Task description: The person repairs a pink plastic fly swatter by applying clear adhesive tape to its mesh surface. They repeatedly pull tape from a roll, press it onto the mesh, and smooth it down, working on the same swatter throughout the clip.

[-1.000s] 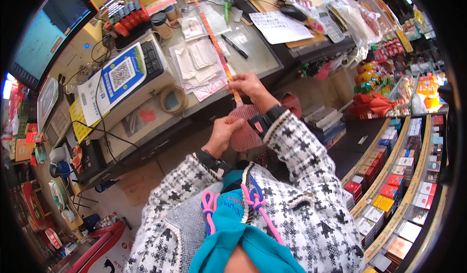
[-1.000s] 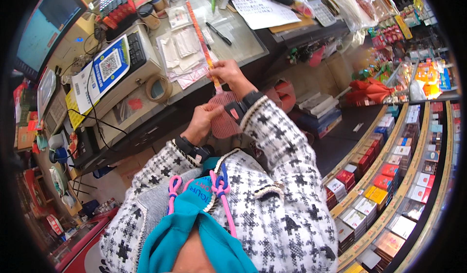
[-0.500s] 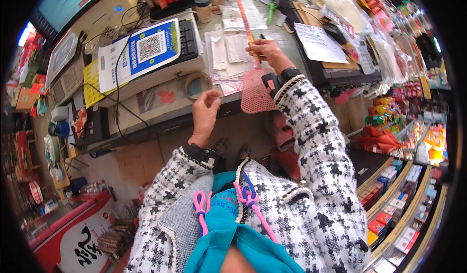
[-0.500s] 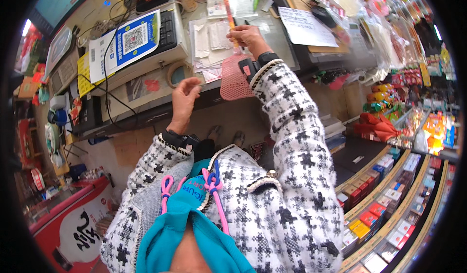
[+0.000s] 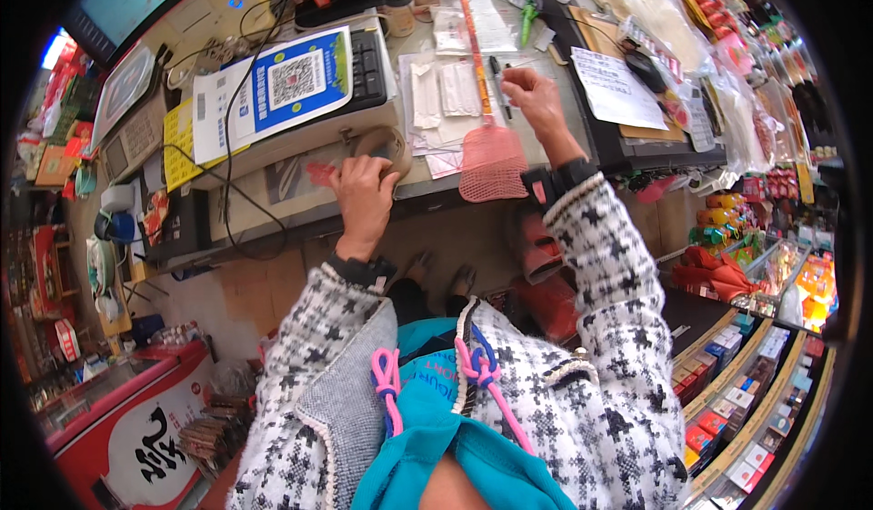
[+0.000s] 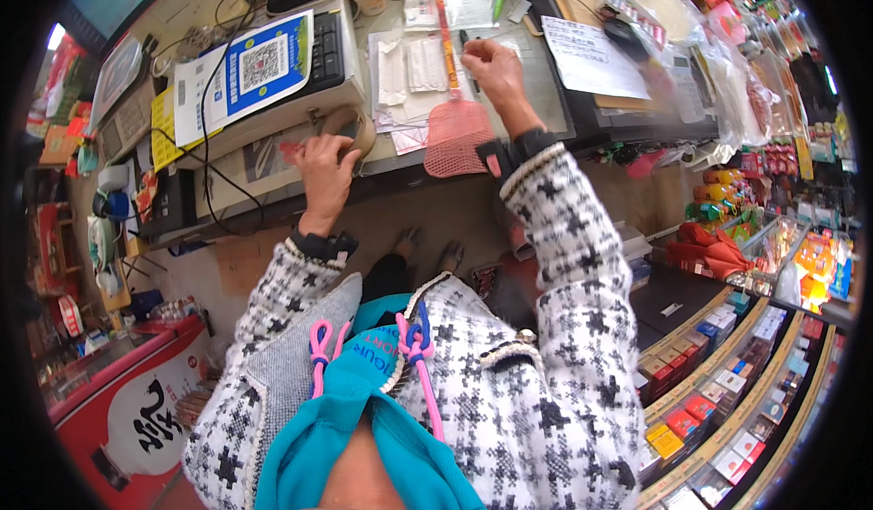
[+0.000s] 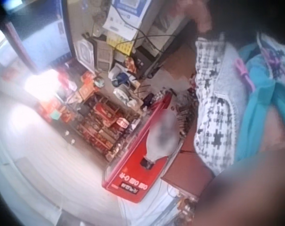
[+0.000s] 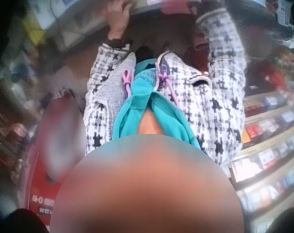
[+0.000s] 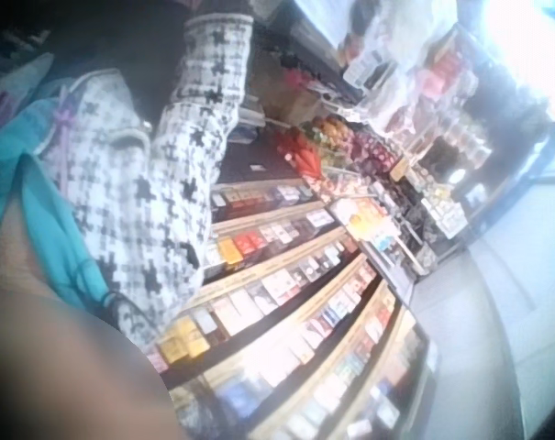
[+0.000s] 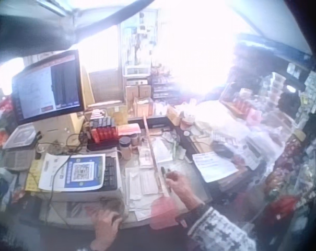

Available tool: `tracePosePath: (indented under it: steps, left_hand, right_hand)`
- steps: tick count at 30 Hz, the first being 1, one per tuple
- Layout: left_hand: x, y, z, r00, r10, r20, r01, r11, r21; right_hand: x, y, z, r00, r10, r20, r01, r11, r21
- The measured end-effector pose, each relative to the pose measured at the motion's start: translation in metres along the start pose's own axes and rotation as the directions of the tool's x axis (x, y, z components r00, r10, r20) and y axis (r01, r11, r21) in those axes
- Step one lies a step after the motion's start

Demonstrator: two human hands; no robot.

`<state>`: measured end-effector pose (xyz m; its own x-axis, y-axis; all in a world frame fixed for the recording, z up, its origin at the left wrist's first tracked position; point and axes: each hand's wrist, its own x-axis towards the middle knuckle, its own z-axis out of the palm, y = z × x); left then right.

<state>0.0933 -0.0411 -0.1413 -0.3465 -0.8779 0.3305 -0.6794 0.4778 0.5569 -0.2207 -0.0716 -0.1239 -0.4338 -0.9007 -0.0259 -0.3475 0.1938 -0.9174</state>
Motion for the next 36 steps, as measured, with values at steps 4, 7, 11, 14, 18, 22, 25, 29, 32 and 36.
tracePosePath:
  steps: [4, 7, 11, 14, 18, 22, 25, 29, 32, 36]
  left_hand:
    - [-0.003, 0.018, -0.024, 0.887, -0.249, 0.388, 0.460, 0.432, -0.776]
    - [-0.004, 0.045, -0.041, 0.842, -0.083, 0.533, 0.535, 0.254, -0.806]
    - [-0.001, 0.080, -0.054, 0.718, 0.103, 0.689, 0.663, 0.200, -0.721]
    - [0.002, 0.096, -0.063, 0.649, 0.188, 0.737, 0.694, 0.249, -0.675]
    - [0.003, 0.112, -0.068, 0.556, 0.332, 0.763, 0.681, 0.345, -0.646]
    - [0.001, 0.123, -0.066, 0.489, 0.411, 0.769, 0.719, 0.309, -0.622]
    - [-0.002, 0.125, -0.060, 0.464, 0.440, 0.769, 0.753, 0.263, -0.604]
    - [-0.007, 0.124, -0.050, 0.467, 0.455, 0.758, 0.793, 0.165, -0.587]
    - [-0.012, 0.124, -0.047, 0.475, 0.436, 0.765, 0.824, 0.085, -0.560]
    - [-0.011, 0.121, -0.042, 0.494, 0.468, 0.733, 0.828, 0.003, -0.561]
  right_hand:
    - [-0.079, -0.039, -0.016, 0.986, -0.101, 0.131, 0.070, 0.973, 0.222]
    - [-0.133, -0.062, -0.021, 0.978, -0.090, 0.188, 0.028, 0.951, 0.307]
    - [-0.159, -0.075, -0.033, 0.916, -0.152, 0.370, 0.030, 0.948, 0.316]
    - [-0.174, -0.076, -0.043, 0.770, 0.003, 0.638, -0.194, 0.954, 0.230]
    - [-0.201, -0.069, -0.049, 0.785, -0.063, 0.617, -0.335, 0.793, 0.508]
    - [-0.221, -0.056, -0.055, 0.859, -0.147, 0.491, -0.327, 0.580, 0.746]
    - [-0.231, -0.046, -0.058, 0.869, -0.160, 0.469, -0.341, 0.493, 0.800]
    - [-0.243, -0.036, -0.060, 0.864, -0.129, 0.487, -0.403, 0.404, 0.821]
    - [-0.250, -0.034, -0.057, 0.872, -0.154, 0.465, -0.399, 0.327, 0.857]
    - [-0.254, -0.035, -0.050, 0.912, -0.047, 0.409, -0.388, 0.232, 0.892]
